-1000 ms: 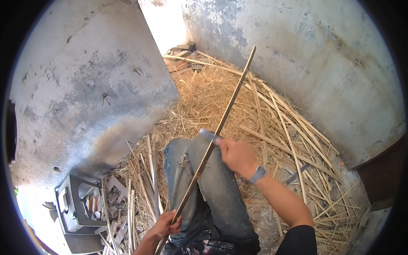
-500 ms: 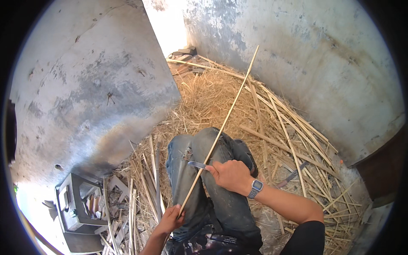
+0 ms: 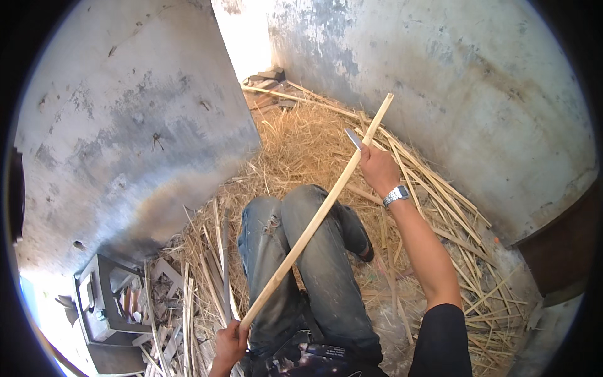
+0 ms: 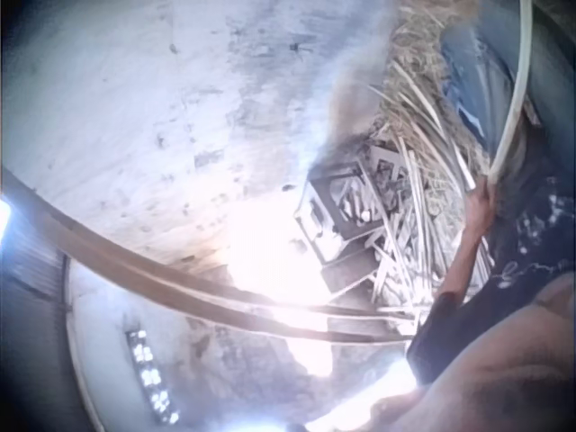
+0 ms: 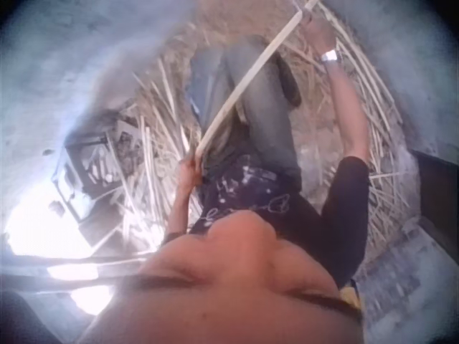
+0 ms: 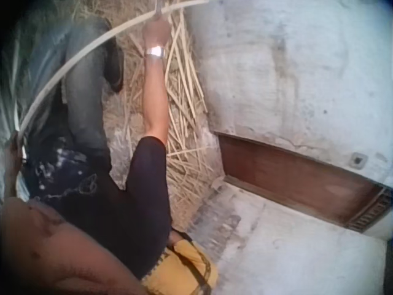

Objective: The person carves and shapes a wooden stick by scraping along its length with a knife.

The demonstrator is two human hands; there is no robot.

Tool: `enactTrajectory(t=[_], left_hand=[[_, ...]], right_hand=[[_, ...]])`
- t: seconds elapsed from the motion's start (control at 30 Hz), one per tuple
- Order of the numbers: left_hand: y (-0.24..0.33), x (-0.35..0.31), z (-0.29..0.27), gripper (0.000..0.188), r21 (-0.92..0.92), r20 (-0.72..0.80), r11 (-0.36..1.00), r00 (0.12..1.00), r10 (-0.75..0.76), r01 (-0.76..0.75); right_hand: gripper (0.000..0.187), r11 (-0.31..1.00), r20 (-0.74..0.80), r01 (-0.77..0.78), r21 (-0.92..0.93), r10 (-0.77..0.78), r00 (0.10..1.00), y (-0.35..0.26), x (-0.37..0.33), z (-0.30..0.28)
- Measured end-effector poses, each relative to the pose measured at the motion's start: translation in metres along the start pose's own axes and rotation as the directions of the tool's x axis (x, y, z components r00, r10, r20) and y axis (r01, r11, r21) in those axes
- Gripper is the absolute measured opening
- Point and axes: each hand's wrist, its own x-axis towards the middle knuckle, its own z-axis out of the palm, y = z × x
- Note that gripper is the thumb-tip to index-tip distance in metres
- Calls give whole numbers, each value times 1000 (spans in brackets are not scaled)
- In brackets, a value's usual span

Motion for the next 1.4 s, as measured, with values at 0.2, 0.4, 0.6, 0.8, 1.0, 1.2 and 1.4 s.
enactTrajectory(t=[0.2,0.4,0.6,0.8,1.0,1.2,1.4], left_hand=[[5,9,17,33,144,-85,990,996,5,8],[42,45,28,35,-11,-29,1000,999,-25,25],[102,101,34,33,-13,-7,999,999,-33,33],[88,101,50,35,22,-96,995,990,99,-97],[62,82,46,35,-22,-89,999,995,46,-48],[66,68,38,32,-228,39,970,996,-77,84],[72,66,40,27,-268,68,956,992,-105,120]], right_hand=[[47,992,-32,69,107,-66,997,-4,-39,12],[47,979,115,27,203,-51,992,-18,-81,0],[46,942,323,82,325,-192,927,-54,-159,1],[47,932,379,24,361,-170,910,-54,-165,-14],[47,919,457,159,361,-323,829,-46,-161,-26],[46,876,507,180,447,-414,756,-44,-143,-39],[42,857,404,19,515,-262,877,-62,-139,-29]])
